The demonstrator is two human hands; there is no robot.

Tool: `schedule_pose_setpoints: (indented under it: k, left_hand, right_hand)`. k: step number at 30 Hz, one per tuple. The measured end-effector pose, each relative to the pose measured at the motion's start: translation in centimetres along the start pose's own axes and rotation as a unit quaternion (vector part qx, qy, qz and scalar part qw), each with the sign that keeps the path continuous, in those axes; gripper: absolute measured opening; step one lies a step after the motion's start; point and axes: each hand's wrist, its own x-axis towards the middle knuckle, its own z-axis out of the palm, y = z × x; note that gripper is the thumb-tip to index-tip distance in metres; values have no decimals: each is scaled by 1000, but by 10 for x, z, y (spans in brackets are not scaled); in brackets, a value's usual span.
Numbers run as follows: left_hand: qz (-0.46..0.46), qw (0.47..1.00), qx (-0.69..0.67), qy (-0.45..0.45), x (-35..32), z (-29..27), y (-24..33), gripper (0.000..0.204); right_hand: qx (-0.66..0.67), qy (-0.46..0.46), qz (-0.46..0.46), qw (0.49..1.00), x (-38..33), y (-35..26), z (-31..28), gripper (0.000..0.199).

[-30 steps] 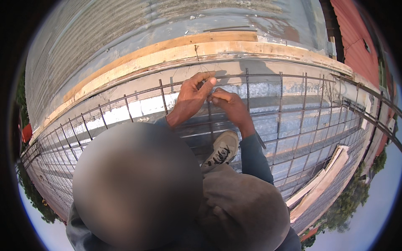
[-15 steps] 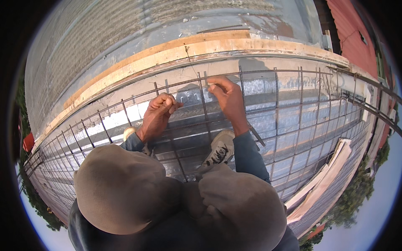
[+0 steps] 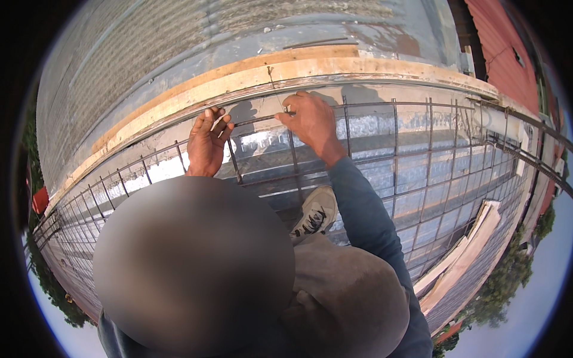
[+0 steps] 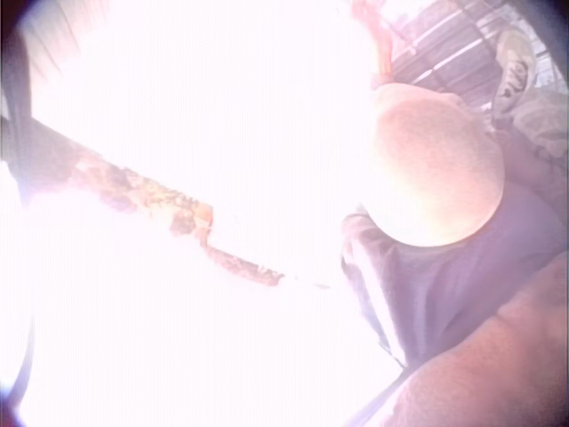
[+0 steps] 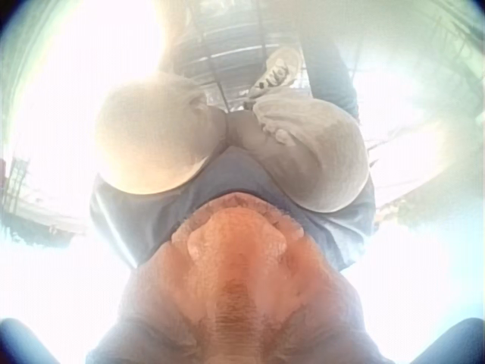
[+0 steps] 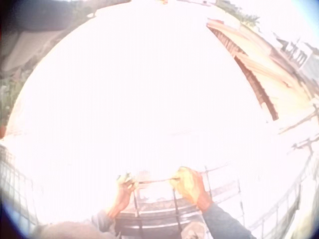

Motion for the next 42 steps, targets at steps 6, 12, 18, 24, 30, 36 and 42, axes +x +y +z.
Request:
schedule_pose_setpoints:
  k: [6,12,18,24,30,36,42]
  left_hand:
    - [92,987,59,117,-12,19,-20,29]
    - [41,989,134,50,-17,18,-31,29]
    - [45,987,150,42,-15,13,-31,28]
    - [42,988,142,39,-13,8,-33,29]
    - [55,989,134,36,-13,7,-35,34]
    - [44,988,143,37,-15,8,-31,37]
    - [45,985,163,19,-12,3,-34,35]
  right_hand:
    - [-23,147,-26,988,3,-3,36,23]
    - [31,111,-42,992,8,0,38,31]
    - [121,-53,4,991,22,2,21,34]
    - [146,-180,8,973,32,16,-2,28]
    - [113,-146,-33,982,35,24,2,28]
    - [-114,-35,-198,973,8,28,-13,24]
    - [-214,59,-308,925,-5,30,-18,20]
